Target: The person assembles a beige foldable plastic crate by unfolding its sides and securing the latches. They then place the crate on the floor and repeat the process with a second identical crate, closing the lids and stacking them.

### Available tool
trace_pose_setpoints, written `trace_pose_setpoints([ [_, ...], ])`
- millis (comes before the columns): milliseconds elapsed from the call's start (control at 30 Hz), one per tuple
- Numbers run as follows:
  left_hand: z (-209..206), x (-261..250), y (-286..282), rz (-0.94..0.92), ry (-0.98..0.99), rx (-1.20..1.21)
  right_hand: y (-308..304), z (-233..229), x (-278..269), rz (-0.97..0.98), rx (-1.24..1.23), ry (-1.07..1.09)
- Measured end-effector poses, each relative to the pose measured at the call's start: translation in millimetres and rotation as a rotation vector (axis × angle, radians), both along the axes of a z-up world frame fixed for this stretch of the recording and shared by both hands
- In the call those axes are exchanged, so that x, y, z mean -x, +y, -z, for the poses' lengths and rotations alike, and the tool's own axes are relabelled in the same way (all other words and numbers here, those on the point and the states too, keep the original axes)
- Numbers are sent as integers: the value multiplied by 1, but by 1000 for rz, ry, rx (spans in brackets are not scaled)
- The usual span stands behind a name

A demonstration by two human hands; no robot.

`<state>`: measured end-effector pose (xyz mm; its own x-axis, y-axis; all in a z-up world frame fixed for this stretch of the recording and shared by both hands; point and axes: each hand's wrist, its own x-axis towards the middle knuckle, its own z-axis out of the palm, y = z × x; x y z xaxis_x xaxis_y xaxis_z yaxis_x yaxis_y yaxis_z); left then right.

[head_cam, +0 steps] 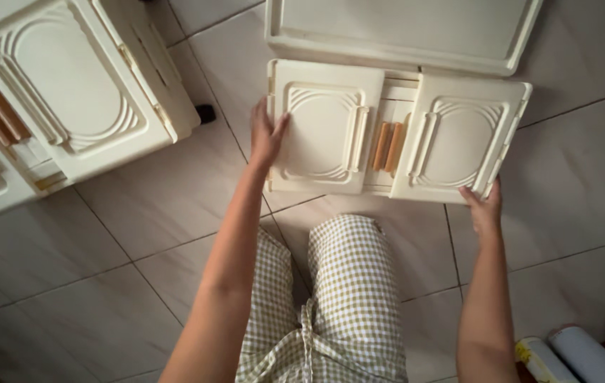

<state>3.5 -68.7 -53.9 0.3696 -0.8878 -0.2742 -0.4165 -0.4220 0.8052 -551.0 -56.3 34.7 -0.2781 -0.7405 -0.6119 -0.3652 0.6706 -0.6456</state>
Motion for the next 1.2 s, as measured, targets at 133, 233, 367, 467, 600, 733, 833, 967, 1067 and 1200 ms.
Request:
trace_pose_setpoints([
  [133,-26,0,51,-157,-22,-187,11,14,-11,-113,58,35],
  [233,-33,-14,77,-166,-108,-132,16,25,-21,-215,102,135],
  [367,-17,-26,85,-150,-81,-85,0,28,-33,-241,178,189],
  [467,-2,-32,81,-123,-28,-71,-1,9,-55,-421,488,608],
  [600,13,-30,76,1,-109,10,29,-12,-147,-457,659,632],
  [733,13,-31,93,67,33,-117,70,-12,-270,-504,524,268],
  [833,-2,-30,110,105,179,-220,74,-6,-307,-523,535,392],
  [967,-42,-23,131,122,301,-248,64,-5,-307,-436,593,361],
  [1067,-83,-12,136,96,365,-320,59,-28,-301,-452,478,320],
  [1200,-145,4,139,109,346,-221,72,-90,-317,-420,482,122],
])
